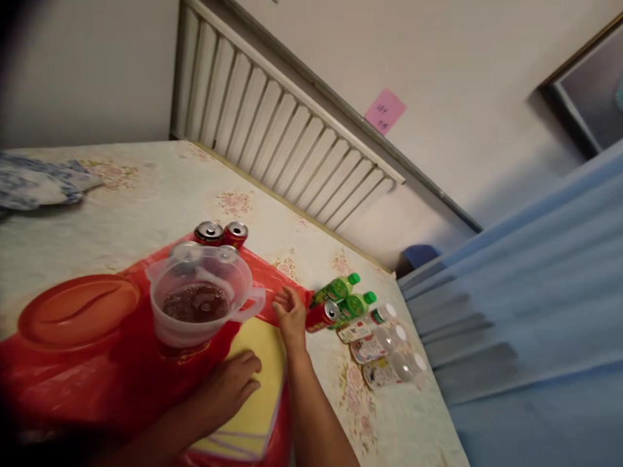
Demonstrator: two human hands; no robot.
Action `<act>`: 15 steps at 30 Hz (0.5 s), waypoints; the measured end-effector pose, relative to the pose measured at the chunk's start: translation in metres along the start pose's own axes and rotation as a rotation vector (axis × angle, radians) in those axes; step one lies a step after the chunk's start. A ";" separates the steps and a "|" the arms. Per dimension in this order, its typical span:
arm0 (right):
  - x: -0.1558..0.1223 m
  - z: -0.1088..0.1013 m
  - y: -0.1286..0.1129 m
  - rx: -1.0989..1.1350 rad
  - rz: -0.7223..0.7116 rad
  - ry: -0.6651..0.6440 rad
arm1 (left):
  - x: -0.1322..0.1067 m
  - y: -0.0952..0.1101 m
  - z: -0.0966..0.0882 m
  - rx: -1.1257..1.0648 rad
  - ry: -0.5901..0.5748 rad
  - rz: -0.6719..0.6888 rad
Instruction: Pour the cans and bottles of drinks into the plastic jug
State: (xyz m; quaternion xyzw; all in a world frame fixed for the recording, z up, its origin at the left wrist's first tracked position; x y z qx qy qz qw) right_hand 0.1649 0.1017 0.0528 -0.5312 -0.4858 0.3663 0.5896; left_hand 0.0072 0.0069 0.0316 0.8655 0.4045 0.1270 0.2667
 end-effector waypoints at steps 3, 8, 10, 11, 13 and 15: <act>-0.044 -0.053 0.006 0.032 -0.023 0.261 | 0.002 0.000 0.003 0.021 0.013 0.025; -0.071 -0.123 0.013 -0.127 -0.058 0.674 | 0.002 -0.001 0.003 0.058 0.012 0.041; -0.063 -0.132 0.015 -0.132 -0.058 0.659 | 0.002 -0.001 0.003 0.056 0.021 0.050; -0.058 -0.133 0.016 -0.117 -0.060 0.628 | 0.001 -0.002 0.003 0.053 0.027 0.054; -0.047 -0.132 0.018 -0.092 -0.066 0.556 | 0.001 -0.002 0.003 0.049 0.031 0.059; -0.037 -0.129 0.020 -0.089 -0.069 0.501 | 0.001 -0.002 0.003 0.048 0.027 0.059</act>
Point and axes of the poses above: each hand's wrist, its own x-axis towards the middle knuckle, its own z-axis out of the palm, y = z × x, the point moved 4 cm from there along x, towards the middle knuckle, and after that the axes turned 15 degrees about x, right-handed, at the moved point
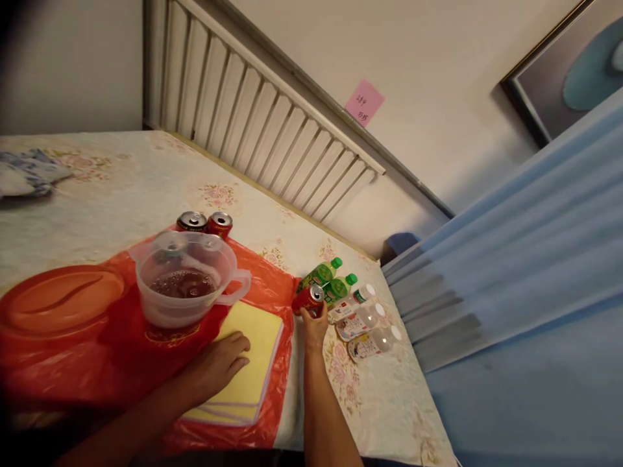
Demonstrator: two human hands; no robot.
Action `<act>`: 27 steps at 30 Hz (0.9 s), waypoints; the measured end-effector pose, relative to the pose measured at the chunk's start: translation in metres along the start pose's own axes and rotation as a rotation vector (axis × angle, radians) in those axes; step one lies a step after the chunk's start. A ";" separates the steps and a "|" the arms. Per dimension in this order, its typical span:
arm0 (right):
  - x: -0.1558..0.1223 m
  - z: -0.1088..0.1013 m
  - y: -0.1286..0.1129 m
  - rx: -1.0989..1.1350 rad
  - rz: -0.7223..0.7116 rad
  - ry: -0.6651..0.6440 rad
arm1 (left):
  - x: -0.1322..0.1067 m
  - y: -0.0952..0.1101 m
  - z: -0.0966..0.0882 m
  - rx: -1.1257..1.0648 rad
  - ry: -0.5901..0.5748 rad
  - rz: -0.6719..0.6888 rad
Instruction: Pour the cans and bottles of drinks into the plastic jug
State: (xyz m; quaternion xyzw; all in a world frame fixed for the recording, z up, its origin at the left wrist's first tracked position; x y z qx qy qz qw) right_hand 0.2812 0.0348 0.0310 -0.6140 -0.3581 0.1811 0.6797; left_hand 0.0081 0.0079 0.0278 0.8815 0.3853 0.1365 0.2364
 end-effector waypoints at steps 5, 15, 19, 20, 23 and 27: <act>0.006 0.004 0.004 -0.039 -0.010 -0.022 | 0.001 0.001 -0.002 -0.007 -0.008 -0.003; 0.005 0.005 0.018 -0.003 0.038 -0.069 | -0.001 0.000 -0.001 -0.011 -0.002 -0.011; 0.001 0.006 0.010 -0.054 0.037 -0.047 | -0.001 0.000 -0.001 -0.009 0.001 -0.009; -0.001 0.007 0.006 -0.067 0.032 -0.044 | -0.001 0.000 -0.001 -0.008 -0.003 -0.010; -0.007 0.007 -0.009 -0.110 -0.001 -0.027 | 0.000 0.000 -0.001 -0.006 -0.011 -0.014; -0.013 0.016 -0.042 -0.203 -0.152 -0.085 | -0.002 0.001 -0.002 -0.017 0.000 -0.003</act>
Point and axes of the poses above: each hand's wrist, its own x-axis towards the middle knuckle, its own z-axis out of the palm, y = z × x, the point moved 4 cm from there along x, towards the middle knuckle, and after that the axes turned 15 degrees about x, right-handed, at the moved point
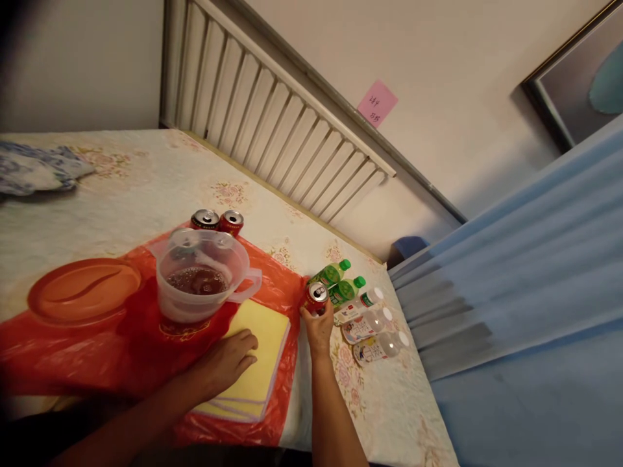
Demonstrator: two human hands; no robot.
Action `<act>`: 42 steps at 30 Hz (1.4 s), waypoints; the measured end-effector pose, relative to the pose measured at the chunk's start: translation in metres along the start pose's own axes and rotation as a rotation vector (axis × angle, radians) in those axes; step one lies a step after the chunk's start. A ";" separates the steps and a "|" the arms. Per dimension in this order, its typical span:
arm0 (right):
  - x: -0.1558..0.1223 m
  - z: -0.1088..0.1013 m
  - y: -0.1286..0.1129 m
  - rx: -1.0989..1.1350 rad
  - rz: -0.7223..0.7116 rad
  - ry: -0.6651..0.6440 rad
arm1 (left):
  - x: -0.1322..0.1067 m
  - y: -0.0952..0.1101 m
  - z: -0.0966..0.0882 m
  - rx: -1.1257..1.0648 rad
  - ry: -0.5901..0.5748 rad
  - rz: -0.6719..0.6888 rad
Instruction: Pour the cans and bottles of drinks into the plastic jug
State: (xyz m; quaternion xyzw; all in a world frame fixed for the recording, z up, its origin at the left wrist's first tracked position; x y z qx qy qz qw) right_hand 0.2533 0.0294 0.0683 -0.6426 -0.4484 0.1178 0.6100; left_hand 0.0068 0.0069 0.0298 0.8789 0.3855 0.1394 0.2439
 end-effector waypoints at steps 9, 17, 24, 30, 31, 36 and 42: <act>0.007 0.039 -0.117 -0.171 -0.569 -0.214 | -0.006 0.000 -0.003 -0.008 0.034 -0.011; 0.004 0.078 -0.189 -0.219 -0.855 -0.429 | -0.008 0.000 -0.003 0.005 0.036 -0.026; -0.003 0.101 -0.218 -0.358 -1.090 -0.532 | -0.008 -0.001 0.001 0.001 0.047 -0.043; -0.001 0.107 -0.231 -0.428 -1.242 -0.515 | -0.012 0.000 -0.003 -0.029 0.047 -0.044; 0.000 0.107 -0.233 -0.434 -1.255 -0.514 | -0.012 0.000 -0.003 -0.028 0.047 -0.042; 0.001 0.107 -0.239 -0.459 -1.310 -0.520 | -0.011 -0.001 -0.002 -0.020 0.038 -0.057; 0.000 0.106 -0.249 -0.479 -1.375 -0.534 | -0.012 -0.001 -0.002 -0.038 0.052 -0.048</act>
Point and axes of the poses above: each hand's wrist, its own x-axis towards the middle knuckle, its own z-axis out of the palm, y = z × x, the point moved 4 cm from there along x, towards the middle knuckle, and after that the axes turned 15 degrees about x, right-handed, at the moved point
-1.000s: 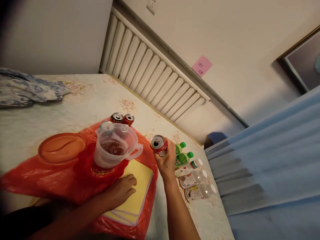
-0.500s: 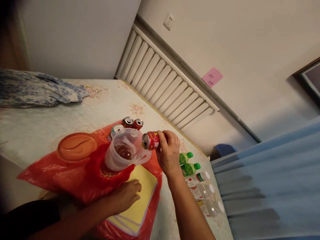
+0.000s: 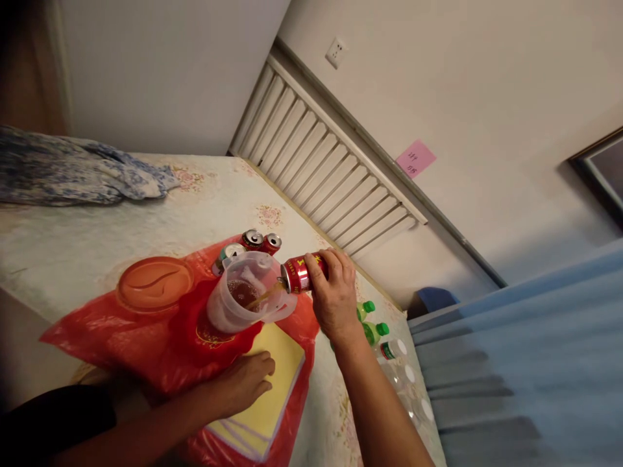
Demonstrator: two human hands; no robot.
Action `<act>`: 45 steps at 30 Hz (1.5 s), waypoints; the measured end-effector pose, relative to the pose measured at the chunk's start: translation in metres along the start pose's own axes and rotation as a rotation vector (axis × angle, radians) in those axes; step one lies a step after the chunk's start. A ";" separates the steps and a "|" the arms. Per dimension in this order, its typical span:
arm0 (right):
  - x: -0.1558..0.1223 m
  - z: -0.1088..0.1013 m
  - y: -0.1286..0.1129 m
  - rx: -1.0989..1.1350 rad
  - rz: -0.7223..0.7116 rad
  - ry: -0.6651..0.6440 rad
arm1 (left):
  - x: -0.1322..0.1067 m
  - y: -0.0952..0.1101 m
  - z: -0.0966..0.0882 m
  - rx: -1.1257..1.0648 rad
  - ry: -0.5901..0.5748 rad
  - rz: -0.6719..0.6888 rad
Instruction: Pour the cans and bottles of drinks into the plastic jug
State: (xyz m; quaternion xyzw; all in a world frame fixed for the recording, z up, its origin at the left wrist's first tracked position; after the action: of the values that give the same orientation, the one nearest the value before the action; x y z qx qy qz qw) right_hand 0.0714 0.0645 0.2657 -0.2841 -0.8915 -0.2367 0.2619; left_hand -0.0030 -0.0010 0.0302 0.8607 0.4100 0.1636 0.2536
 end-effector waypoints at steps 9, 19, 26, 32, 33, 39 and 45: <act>0.007 -0.006 -0.004 -0.010 -0.036 -0.040 | 0.002 -0.001 0.003 0.005 0.013 0.013; 0.010 -0.002 -0.004 -0.007 -0.054 -0.057 | 0.001 0.001 0.001 0.001 -0.003 0.009; 0.010 0.001 -0.006 -0.008 -0.077 -0.053 | 0.002 0.002 -0.001 0.004 -0.010 -0.008; 0.009 0.004 -0.005 0.002 -0.082 -0.061 | 0.002 0.001 0.000 -0.006 -0.011 -0.004; 0.008 0.005 -0.005 0.001 -0.080 -0.062 | 0.001 0.001 -0.001 -0.012 -0.004 -0.003; 0.004 0.010 -0.004 -0.012 -0.087 -0.069 | 0.000 0.003 -0.004 -0.016 -0.010 -0.012; 0.002 0.013 -0.004 0.014 -0.076 -0.068 | 0.003 0.002 -0.001 -0.004 -0.023 -0.021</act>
State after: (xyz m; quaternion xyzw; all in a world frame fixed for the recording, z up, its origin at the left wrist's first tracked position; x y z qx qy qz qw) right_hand 0.0629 0.0694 0.2565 -0.2561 -0.9116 -0.2305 0.2242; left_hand -0.0005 0.0006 0.0319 0.8577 0.4159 0.1516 0.2616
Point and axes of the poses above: each hand's wrist, its own x-axis towards the middle knuckle, its own z-axis out of the palm, y = z × x, the point moved 4 cm from there along x, towards the middle knuckle, and after that the axes turned 15 degrees about x, right-handed, at the moved point
